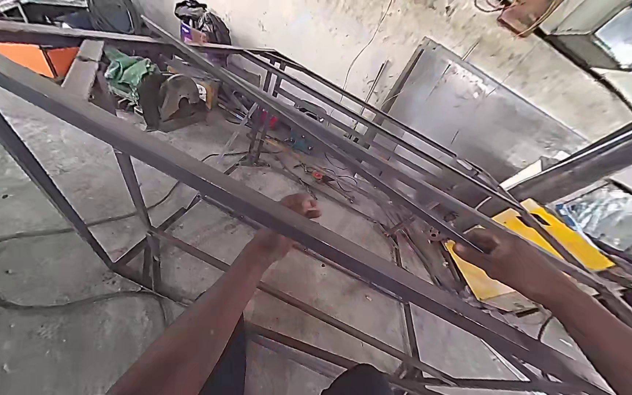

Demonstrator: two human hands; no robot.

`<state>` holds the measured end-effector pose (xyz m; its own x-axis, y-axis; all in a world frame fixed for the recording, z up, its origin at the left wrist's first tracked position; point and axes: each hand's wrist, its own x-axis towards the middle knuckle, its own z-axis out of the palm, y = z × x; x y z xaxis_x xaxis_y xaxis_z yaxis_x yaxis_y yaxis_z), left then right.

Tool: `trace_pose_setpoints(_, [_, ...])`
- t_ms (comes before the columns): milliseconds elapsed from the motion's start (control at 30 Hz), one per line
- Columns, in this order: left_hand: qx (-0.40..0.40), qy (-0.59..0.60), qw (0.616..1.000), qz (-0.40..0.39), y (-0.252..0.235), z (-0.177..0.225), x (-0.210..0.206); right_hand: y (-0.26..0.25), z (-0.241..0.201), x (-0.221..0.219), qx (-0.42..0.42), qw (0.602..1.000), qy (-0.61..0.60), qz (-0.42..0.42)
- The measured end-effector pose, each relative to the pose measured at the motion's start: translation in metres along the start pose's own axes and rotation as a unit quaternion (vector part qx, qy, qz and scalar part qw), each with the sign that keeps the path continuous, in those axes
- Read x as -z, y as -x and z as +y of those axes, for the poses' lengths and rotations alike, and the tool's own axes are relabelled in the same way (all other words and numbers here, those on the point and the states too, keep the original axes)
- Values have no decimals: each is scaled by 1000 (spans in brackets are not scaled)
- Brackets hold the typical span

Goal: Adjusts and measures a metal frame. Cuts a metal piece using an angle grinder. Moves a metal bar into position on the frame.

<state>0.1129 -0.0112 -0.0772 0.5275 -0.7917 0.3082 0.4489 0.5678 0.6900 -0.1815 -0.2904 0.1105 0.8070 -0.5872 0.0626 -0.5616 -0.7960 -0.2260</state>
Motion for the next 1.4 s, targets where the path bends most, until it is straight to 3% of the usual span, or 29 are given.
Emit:
trace_pose_setpoints(233, [-59,109,985,122,-84,50,-57,45,104,14,-33,996,-59,-60])
trace_pose_setpoints(400, [-19,95,982,162,-77,-1,-78,38,137,20,-58,985,82,-141])
trace_pose_setpoints(500, [-26,111,978,174,-68,-28,-72,26,141,12,-84,971,119,-190])
trace_pose_setpoints(600, [-21,103,987,120,-49,-49,-59,22,144,7,-88,960,150,-218])
trace_pose_setpoints(700, [-6,102,990,99,-23,-44,-65,22,145,6,-85,954,167,-234])
trace_pose_setpoints(1200, [3,92,985,147,7,-58,-44,21,136,-1,-17,949,168,-267])
trace_pose_setpoints(1333, [-39,166,981,95,8,-87,-48,34,122,4,-37,944,145,-293])
trace_pose_setpoints(1400, [-23,222,975,22,1,-108,-58,40,117,3,-54,946,113,-298])
